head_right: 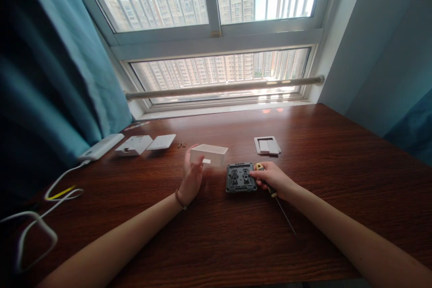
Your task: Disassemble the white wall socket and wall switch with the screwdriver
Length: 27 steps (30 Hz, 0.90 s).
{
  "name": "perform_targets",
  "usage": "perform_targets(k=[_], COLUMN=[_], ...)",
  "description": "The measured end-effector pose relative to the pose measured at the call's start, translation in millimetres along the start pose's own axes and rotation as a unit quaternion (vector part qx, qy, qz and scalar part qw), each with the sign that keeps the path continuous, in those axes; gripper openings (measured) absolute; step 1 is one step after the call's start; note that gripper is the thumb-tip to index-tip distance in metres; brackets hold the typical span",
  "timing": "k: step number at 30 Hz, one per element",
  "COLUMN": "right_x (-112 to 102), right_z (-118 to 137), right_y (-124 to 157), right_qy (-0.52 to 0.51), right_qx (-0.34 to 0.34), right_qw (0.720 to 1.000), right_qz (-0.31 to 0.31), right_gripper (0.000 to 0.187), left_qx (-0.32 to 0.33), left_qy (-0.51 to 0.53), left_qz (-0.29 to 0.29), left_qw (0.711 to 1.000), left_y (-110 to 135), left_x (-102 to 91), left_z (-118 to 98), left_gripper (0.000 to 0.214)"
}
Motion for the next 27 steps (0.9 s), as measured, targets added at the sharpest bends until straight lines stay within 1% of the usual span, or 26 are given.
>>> perform_targets(k=[3,6,9,11,13,15,16,17,18,20,22,23,24,25,26,27], right_x=[1.1,1.0,-2.3,-6.7,-10.6,-9.5,-6.1,-0.6,6.8,23.0,36.0,41.0,44.6,47.1,48.3,48.6], right_z=[0.6,-0.9,-1.1,3.4,14.3,29.8,37.4,44.0,48.6,51.6,47.4,44.2,40.9,38.2,36.2,34.9], right_y=[0.6,-0.1,-1.6,-1.2,2.4,10.2,15.5,21.2,27.2,38.9,48.0,51.1,53.3,54.7,55.5,55.9], right_qy=[0.011,0.021,0.044,0.067,0.081,0.078,0.071,0.064,0.058,0.039,0.025,0.019,0.009,-0.004,-0.022,-0.042], right_qx=[0.003,0.010,0.011,0.005,-0.021,-0.065,-0.083,-0.097,-0.100,-0.088,-0.061,-0.054,-0.049,-0.050,-0.053,-0.055], right_qw=[1.000,1.000,0.999,0.997,0.993,0.989,0.989,0.990,0.992,0.995,0.996,0.995,0.995,0.995,0.994,0.993], right_qz=[-0.003,-0.012,-0.019,-0.040,-0.079,-0.106,-0.102,-0.083,-0.047,0.027,0.065,0.077,0.086,0.092,0.095,0.095], right_gripper=[0.029,0.028,0.026,0.025,0.027,0.029,0.030,0.030,0.030,0.029,0.029,0.028,0.026,0.025,0.024,0.023], left_qx=[0.057,0.135,0.227,0.278,0.317,0.365,0.392,0.415,0.434,0.465,0.494,0.504,0.508,0.502,0.487,0.467], left_qy=[-0.031,-0.091,-0.153,-0.188,-0.226,-0.269,-0.295,-0.324,-0.355,-0.413,-0.445,-0.449,-0.448,-0.441,-0.428,-0.411], left_qz=[0.026,0.050,0.064,0.067,0.066,0.056,0.053,0.053,0.060,0.098,0.152,0.178,0.200,0.214,0.220,0.216], left_qw=[0.998,0.985,0.960,0.940,0.919,0.889,0.870,0.848,0.826,0.777,0.732,0.716,0.708,0.713,0.729,0.753], left_y=[7.9,18.0,29.5,37.1,44.4,52.1,56.1,59.9,63.5,70.4,77.1,80.1,82.3,83.5,83.4,82.5], left_x=[4.4,10.0,15.5,18.3,20.0,20.9,21.6,22.5,23.8,27.6,31.7,33.5,35.0,36.3,37.2,37.9], left_z=[-10.6,-21.9,-29.8,-32.5,-35.1,-40.5,-44.3,-48.4,-52.5,-59.6,-64.1,-65.3,-65.7,-65.6,-65.3,-64.9], left_gripper=[0.057,0.069,0.085,0.092,0.095,0.094,0.092,0.090,0.086,0.076,0.066,0.063,0.060,0.060,0.063,0.068])
Point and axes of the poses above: each hand's wrist, its own y-axis away from the middle knuckle, its own x-axis out of the palm, z = x × y, the point moved 3 cm from there along -y, towards the middle knuckle, and after that the axes turned 9 degrees about -x, right-handed, at the moved point
